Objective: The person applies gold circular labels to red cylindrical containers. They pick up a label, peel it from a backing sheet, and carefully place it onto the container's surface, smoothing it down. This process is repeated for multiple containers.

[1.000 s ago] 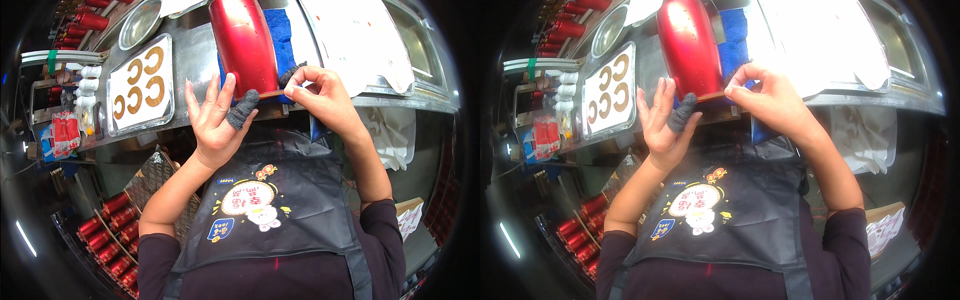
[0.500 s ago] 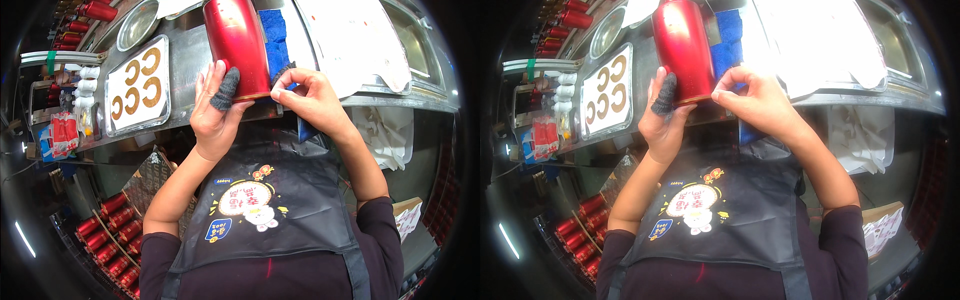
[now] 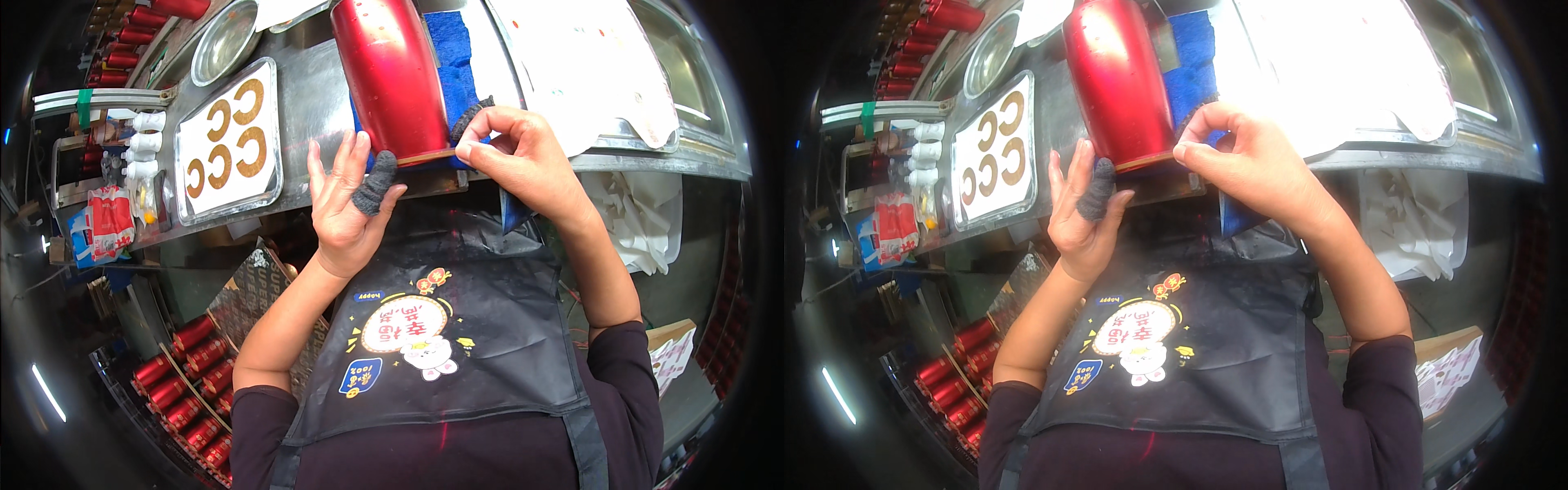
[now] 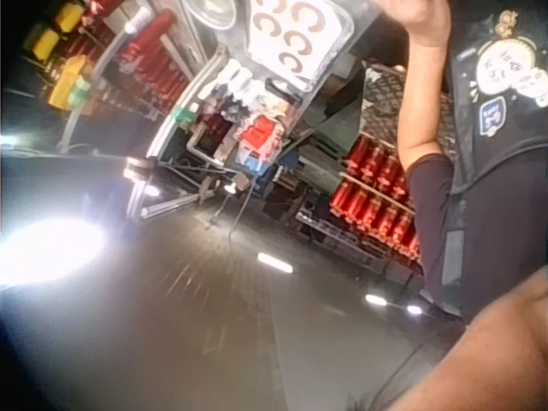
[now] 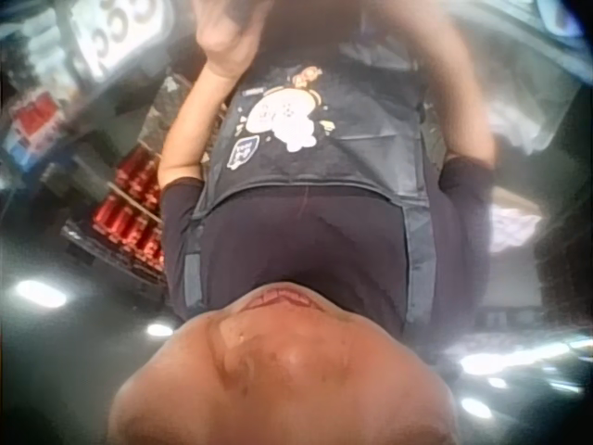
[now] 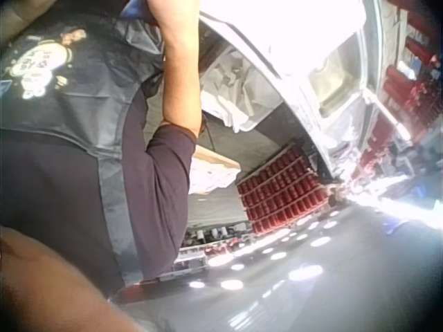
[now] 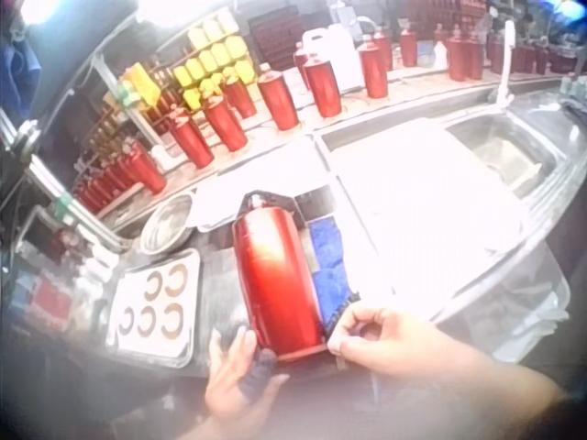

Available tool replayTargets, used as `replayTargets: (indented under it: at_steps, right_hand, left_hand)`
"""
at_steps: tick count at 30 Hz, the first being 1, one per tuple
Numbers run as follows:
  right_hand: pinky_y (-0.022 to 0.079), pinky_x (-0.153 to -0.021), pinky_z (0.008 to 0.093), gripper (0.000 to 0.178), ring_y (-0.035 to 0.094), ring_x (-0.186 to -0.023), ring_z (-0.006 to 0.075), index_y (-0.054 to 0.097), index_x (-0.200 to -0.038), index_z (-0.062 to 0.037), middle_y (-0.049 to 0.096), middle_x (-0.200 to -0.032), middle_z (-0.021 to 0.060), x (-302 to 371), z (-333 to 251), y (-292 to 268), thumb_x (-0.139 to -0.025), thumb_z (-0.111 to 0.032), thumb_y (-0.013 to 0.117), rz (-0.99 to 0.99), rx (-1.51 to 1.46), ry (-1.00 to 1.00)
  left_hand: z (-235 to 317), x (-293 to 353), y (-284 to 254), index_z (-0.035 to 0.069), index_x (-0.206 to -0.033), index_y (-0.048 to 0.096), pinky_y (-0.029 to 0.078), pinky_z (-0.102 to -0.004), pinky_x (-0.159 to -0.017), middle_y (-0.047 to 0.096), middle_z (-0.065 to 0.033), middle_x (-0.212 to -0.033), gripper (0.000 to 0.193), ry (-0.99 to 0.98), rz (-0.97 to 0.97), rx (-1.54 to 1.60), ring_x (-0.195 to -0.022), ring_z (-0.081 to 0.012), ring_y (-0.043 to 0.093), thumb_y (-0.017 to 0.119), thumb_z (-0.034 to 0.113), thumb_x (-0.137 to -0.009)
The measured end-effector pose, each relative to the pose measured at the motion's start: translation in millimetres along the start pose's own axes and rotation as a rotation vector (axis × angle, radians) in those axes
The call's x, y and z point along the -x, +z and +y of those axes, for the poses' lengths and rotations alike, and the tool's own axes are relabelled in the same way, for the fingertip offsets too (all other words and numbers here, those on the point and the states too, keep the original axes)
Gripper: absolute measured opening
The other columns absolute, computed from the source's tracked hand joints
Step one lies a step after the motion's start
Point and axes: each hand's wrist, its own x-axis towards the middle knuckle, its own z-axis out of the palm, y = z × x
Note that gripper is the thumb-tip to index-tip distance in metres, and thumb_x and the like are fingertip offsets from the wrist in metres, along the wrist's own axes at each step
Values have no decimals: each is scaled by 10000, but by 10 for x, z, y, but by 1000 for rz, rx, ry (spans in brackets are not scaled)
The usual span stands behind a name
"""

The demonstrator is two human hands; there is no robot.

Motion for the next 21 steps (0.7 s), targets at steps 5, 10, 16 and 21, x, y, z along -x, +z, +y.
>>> replayTargets:
  at_steps: [5,10,16,21]
  right_hand:
    - [402,-619,172,151,512,-705,-5,645,-864,-9,627,-806,-35,-27,44,0,-906,-142,703,-14,17,27]
    - [392,-615,170,130,499,-702,-10,644,-865,-15,611,-806,-48,-38,29,7,-907,-125,700,-2,27,-7]
    - [393,-611,173,122,490,-703,-14,645,-864,-19,595,-802,-61,-63,52,32,-904,-114,711,-22,-42,24]
    - [451,-666,195,157,552,-750,30,661,-871,6,630,-833,-30,-87,156,-6,-913,-136,714,12,104,7]
  left_hand:
    - [47,-95,-33,59,-1129,733,253,-686,-1114,582,-207,-1409,420,54,-15,-83,-1276,-415,579,853,76,-727]
    - [72,-202,-54,90,-1117,748,240,-674,-1119,589,-203,-1404,421,132,-30,-150,-1297,-428,559,851,59,-710]
    - [197,-384,103,175,-1034,759,238,-723,-1092,593,-123,-1427,308,165,1,-234,-1319,-437,534,749,149,-727]
    - [96,-395,162,60,-1250,702,343,-590,-1117,555,-212,-1439,621,-33,96,-43,-1352,-365,526,885,163,-665]
